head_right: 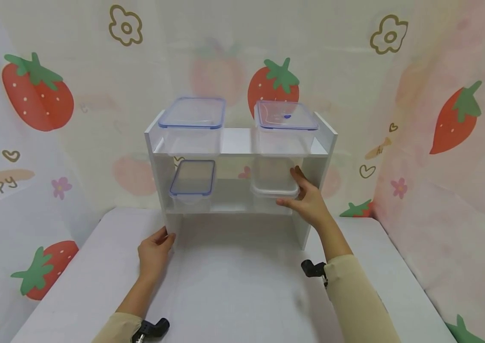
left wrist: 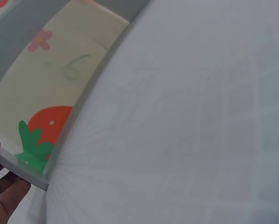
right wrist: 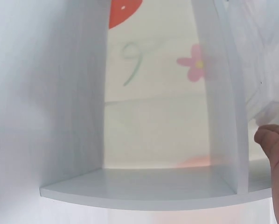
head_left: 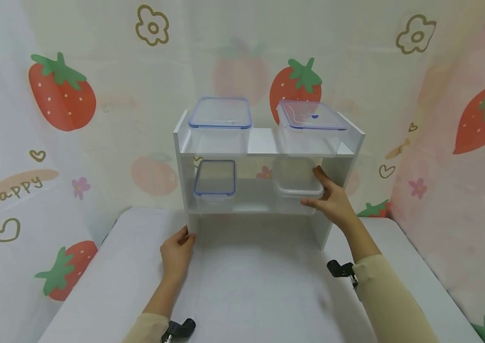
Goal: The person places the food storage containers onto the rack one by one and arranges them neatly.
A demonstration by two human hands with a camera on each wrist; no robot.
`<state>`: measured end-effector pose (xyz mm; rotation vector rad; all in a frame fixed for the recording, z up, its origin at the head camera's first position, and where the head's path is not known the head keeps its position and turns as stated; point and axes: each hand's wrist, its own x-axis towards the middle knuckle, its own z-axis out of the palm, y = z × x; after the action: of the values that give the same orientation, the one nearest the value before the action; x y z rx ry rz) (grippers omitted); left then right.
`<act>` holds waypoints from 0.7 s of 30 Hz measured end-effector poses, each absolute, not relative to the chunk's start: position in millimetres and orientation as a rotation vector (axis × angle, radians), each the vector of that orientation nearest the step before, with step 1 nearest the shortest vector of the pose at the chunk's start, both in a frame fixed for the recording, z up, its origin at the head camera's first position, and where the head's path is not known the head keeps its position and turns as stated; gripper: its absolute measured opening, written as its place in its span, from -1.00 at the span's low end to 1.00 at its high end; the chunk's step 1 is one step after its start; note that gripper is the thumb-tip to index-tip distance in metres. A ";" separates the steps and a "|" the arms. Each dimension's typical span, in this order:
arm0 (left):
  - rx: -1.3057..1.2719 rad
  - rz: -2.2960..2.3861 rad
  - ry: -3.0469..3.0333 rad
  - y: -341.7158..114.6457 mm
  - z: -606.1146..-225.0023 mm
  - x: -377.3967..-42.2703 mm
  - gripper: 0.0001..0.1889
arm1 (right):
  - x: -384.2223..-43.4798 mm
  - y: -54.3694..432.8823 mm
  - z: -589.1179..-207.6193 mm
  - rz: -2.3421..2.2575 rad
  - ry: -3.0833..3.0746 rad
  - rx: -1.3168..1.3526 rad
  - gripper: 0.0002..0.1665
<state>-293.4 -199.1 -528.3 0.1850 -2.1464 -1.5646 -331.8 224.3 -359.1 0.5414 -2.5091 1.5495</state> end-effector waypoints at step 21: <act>0.175 -1.599 -2.133 -199.3 -528.3 -292.2 -0.57 | -352.5 239.4 -365.0 1.540 -2.629 0.570 0.26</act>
<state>-292.2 -199.3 -528.3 0.1749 -2.1326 -1.5995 -352.5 239.4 -365.0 0.5698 -2.6289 1.5401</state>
